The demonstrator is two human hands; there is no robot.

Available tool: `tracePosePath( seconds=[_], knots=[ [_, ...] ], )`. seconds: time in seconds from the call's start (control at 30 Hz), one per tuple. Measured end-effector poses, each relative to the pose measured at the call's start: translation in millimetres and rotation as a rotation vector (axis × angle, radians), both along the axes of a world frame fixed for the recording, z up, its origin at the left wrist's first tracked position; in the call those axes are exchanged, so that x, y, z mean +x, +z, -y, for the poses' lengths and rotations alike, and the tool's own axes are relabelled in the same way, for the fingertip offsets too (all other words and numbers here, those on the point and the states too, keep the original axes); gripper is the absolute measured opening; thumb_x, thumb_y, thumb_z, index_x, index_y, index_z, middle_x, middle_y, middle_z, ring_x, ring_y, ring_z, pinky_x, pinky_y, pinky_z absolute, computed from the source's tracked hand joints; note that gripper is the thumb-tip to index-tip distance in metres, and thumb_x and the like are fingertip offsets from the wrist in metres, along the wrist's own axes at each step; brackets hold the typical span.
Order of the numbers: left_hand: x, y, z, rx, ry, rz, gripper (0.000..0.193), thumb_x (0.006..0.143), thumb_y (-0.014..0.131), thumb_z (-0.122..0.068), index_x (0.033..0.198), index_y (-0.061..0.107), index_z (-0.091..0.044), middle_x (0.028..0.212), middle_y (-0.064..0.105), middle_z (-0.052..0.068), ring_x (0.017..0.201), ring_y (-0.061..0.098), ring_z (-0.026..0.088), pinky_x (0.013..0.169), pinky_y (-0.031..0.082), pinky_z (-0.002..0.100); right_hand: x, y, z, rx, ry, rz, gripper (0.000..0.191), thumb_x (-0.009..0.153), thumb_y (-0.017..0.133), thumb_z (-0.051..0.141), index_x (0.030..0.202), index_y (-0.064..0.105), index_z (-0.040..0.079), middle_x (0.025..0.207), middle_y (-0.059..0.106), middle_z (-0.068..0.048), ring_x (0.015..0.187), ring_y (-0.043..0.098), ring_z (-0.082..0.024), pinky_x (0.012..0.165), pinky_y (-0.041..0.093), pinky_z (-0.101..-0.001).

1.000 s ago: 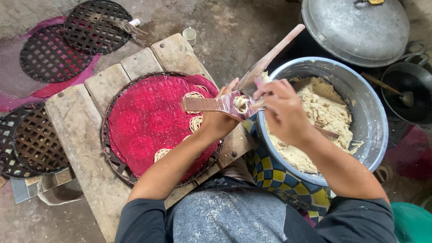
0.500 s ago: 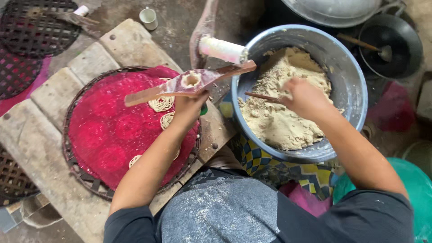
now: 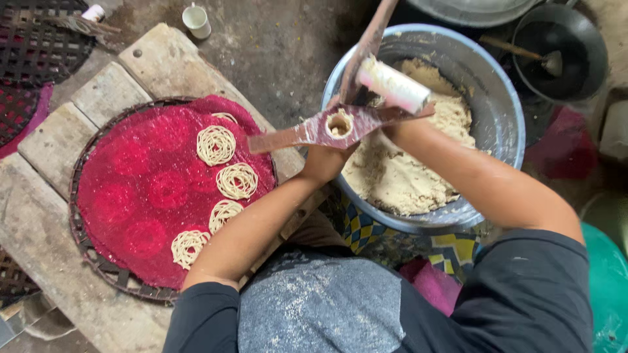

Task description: The person sits at a low board and uses a wooden hand press to extrude dough into noodle nests onto pink mesh trays. They scoop dough from a bucket into the press, squeeze the handles to extrude a nest, cut the strands, arrange the nests on the trays, and move filled trays aside.

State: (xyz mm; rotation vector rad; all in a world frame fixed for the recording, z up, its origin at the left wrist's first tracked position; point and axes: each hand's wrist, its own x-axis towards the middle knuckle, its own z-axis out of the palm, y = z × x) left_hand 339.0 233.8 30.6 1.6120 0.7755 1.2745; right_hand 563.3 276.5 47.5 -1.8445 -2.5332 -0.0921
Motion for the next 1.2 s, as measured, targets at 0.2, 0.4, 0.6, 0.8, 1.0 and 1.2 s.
tracePosePath(
  seconds=[0.2,0.4,0.6,0.8,1.0,1.2],
  knots=[
    [1,34,5,0.359,0.100,-0.023,0.041,0.091,0.075,-0.003,0.121,0.051,-0.016,0.131,0.060,0.021,0.105,0.063,0.022,0.097,0.052,0.036,-17,-7,42,-0.244,0.346,0.310,0.015,0.090,0.058,0.017,0.096,0.071,0.012,0.102,0.071,-0.013,0.085,0.069,-0.026,0.077,0.056,-0.0409],
    [4,30,14,0.017,0.008,0.078,0.065,0.093,0.076,-0.006,0.151,0.045,-0.003,0.114,0.068,0.009,0.095,0.061,0.012,0.089,0.054,0.029,-10,36,121,-0.372,0.171,0.021,0.028,0.090,0.058,0.011,0.115,0.070,0.015,0.084,0.072,-0.014,0.080,0.072,-0.032,0.068,0.057,-0.0463],
    [6,17,5,0.019,0.023,0.079,0.058,0.093,0.077,-0.009,0.143,0.050,-0.002,0.109,0.069,0.009,0.095,0.066,0.015,0.088,0.055,0.030,-3,64,133,-0.555,-0.134,0.051,0.036,0.101,0.051,0.021,0.134,0.064,0.025,0.076,0.070,-0.016,0.072,0.072,-0.031,0.063,0.057,-0.0454],
    [2,10,2,0.004,0.058,-0.064,0.032,0.092,0.077,-0.012,0.121,0.065,-0.002,0.111,0.070,0.010,0.096,0.070,0.020,0.087,0.056,0.033,-3,32,83,-0.295,-0.049,0.166,0.053,0.094,0.046,0.009,0.143,0.061,0.025,0.083,0.068,-0.015,0.065,0.071,-0.031,0.052,0.058,-0.0447],
    [1,12,2,0.134,0.012,0.002,0.023,0.094,0.075,-0.008,0.113,0.064,-0.003,0.131,0.064,0.014,0.103,0.067,0.022,0.093,0.055,0.035,-5,2,93,-0.406,0.024,0.131,0.032,0.110,0.045,0.030,0.116,0.069,0.010,0.079,0.070,-0.016,0.073,0.071,-0.035,0.063,0.057,-0.0466],
    [3,14,5,0.228,0.091,-0.028,0.029,0.094,0.075,-0.007,0.119,0.062,-0.002,0.135,0.062,0.017,0.104,0.066,0.021,0.097,0.053,0.034,-7,6,129,-0.468,-0.008,-0.058,0.046,0.089,0.051,0.012,0.132,0.066,0.016,0.081,0.071,-0.021,0.075,0.071,-0.039,0.066,0.055,-0.0517]
  ],
)
